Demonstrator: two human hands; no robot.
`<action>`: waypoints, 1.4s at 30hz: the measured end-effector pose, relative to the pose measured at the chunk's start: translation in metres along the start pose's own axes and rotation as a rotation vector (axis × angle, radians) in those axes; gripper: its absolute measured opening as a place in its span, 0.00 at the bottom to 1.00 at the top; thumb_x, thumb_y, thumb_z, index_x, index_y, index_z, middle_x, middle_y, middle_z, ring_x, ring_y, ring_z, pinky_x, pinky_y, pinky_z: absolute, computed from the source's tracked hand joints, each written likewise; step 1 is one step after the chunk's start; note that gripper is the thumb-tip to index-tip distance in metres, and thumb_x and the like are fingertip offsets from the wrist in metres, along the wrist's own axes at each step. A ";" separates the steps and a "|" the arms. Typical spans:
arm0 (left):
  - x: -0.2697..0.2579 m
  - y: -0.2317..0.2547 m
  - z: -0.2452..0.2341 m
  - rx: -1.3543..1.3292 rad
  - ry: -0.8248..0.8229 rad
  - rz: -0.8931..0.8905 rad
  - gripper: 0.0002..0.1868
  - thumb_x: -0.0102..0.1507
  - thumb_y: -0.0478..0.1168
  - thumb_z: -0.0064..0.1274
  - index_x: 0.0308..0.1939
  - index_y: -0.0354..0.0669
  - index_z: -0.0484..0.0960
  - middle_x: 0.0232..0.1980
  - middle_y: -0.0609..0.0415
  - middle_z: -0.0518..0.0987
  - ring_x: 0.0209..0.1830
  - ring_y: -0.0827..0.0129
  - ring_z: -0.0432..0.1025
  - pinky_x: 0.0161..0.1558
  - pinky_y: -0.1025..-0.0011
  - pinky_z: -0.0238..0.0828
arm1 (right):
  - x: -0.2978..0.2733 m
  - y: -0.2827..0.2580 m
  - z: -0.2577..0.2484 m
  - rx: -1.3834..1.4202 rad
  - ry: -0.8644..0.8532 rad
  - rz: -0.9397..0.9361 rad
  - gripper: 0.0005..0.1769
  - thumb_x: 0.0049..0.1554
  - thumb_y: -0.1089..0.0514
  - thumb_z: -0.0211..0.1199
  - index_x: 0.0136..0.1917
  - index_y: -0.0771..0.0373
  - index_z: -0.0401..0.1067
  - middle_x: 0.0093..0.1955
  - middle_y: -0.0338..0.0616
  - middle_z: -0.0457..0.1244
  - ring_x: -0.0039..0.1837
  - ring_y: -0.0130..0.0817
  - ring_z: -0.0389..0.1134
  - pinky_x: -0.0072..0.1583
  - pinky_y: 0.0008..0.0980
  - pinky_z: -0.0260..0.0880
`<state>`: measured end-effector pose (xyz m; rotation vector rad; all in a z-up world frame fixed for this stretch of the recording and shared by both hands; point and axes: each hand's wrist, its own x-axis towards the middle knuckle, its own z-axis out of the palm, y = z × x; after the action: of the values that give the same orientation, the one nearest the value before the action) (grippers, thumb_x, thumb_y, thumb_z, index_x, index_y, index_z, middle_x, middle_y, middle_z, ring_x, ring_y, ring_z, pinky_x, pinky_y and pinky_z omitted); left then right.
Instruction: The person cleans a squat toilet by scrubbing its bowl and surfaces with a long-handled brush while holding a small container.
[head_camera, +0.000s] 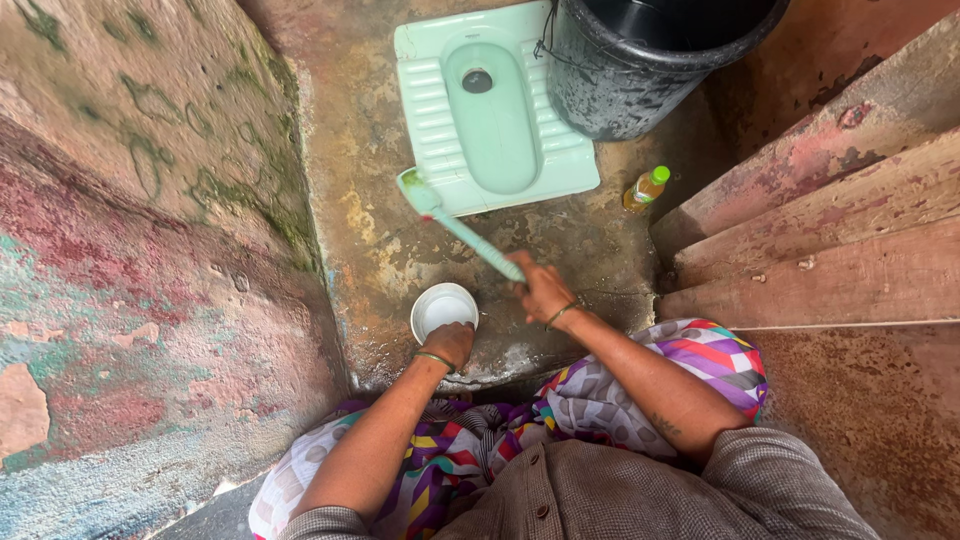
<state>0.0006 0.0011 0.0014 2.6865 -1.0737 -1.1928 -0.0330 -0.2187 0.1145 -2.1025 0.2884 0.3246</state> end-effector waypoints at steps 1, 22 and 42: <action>-0.001 0.000 0.002 0.002 0.007 0.010 0.17 0.63 0.30 0.48 0.57 0.31 0.75 0.53 0.35 0.82 0.55 0.44 0.78 0.53 0.55 0.78 | 0.001 0.003 -0.002 0.002 0.000 0.003 0.32 0.54 0.70 0.53 0.71 0.56 0.59 0.51 0.52 0.71 0.32 0.42 0.74 0.32 0.39 0.75; -0.002 0.000 -0.001 -0.023 0.012 -0.002 0.16 0.65 0.31 0.44 0.56 0.32 0.76 0.55 0.34 0.81 0.57 0.43 0.77 0.55 0.54 0.76 | -0.011 -0.018 -0.006 0.071 0.077 -0.083 0.29 0.55 0.68 0.61 0.69 0.59 0.61 0.51 0.58 0.69 0.34 0.39 0.75 0.30 0.38 0.79; -0.002 0.000 -0.001 -0.023 0.001 0.004 0.17 0.64 0.30 0.48 0.57 0.32 0.76 0.54 0.35 0.81 0.57 0.44 0.77 0.55 0.55 0.77 | 0.001 -0.003 -0.011 0.192 0.249 0.024 0.27 0.59 0.68 0.55 0.71 0.59 0.62 0.55 0.59 0.69 0.34 0.41 0.75 0.33 0.38 0.79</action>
<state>0.0004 0.0014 0.0036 2.6665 -1.0586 -1.1958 -0.0301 -0.2266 0.1224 -1.9498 0.4730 0.0454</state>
